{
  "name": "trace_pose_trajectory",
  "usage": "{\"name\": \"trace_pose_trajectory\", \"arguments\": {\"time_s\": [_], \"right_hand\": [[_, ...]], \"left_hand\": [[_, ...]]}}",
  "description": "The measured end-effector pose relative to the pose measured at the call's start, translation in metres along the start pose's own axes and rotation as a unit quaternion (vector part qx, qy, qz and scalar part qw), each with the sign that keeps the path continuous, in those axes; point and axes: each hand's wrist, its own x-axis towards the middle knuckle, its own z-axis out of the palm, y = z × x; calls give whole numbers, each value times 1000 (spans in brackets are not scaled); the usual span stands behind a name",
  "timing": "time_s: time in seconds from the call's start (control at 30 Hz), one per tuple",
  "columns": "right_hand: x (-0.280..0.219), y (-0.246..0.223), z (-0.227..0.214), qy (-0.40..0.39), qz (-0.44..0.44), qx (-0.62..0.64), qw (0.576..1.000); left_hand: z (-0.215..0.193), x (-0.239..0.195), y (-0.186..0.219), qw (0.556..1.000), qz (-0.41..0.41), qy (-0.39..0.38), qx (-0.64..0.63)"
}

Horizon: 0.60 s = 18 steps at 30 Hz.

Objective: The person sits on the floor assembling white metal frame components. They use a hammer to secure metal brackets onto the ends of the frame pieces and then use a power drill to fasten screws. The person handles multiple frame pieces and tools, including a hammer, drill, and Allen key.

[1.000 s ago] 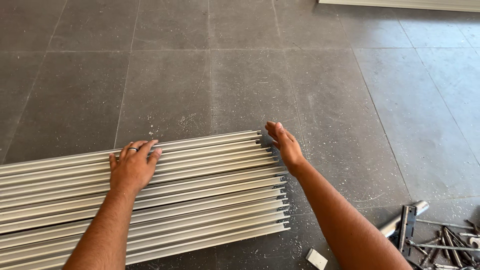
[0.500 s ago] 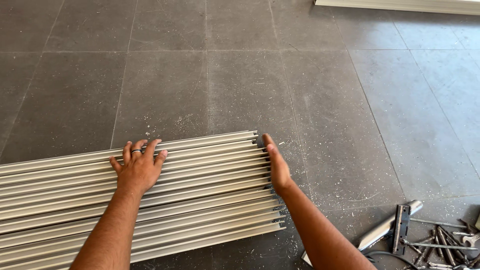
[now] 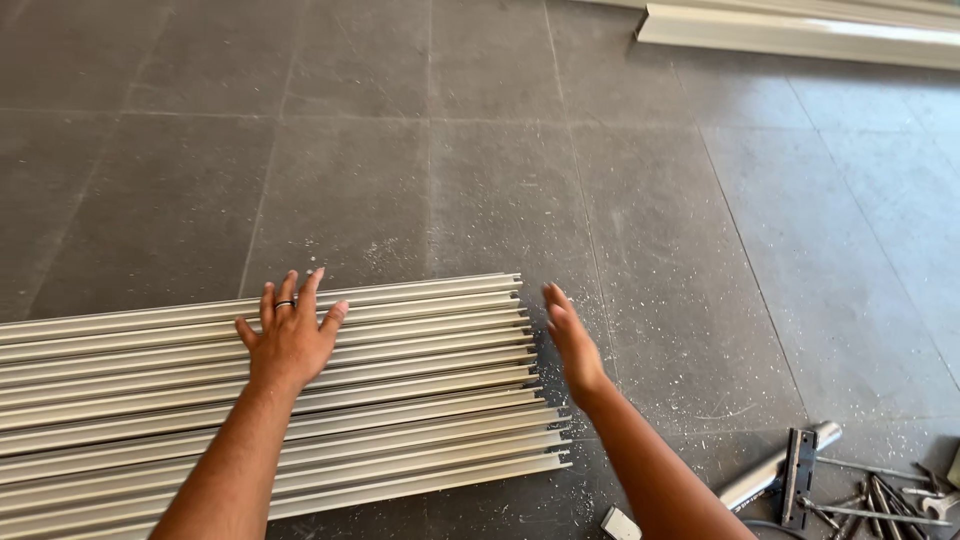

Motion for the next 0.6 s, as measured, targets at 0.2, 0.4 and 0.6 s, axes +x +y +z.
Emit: {"name": "trace_pose_trajectory", "arguments": {"time_s": [0.2,0.4,0.6], "right_hand": [[-81,17,-34,32,38,12,999],[-105,37,-10,34,62,69,995],[-111,26,17,76,86,14,993]], "left_hand": [[-2,-41,-6,999,24,23,3],[28,-102,-6,999,18,-12,23],[40,-134,-17,999,-2,-36,22]]}}
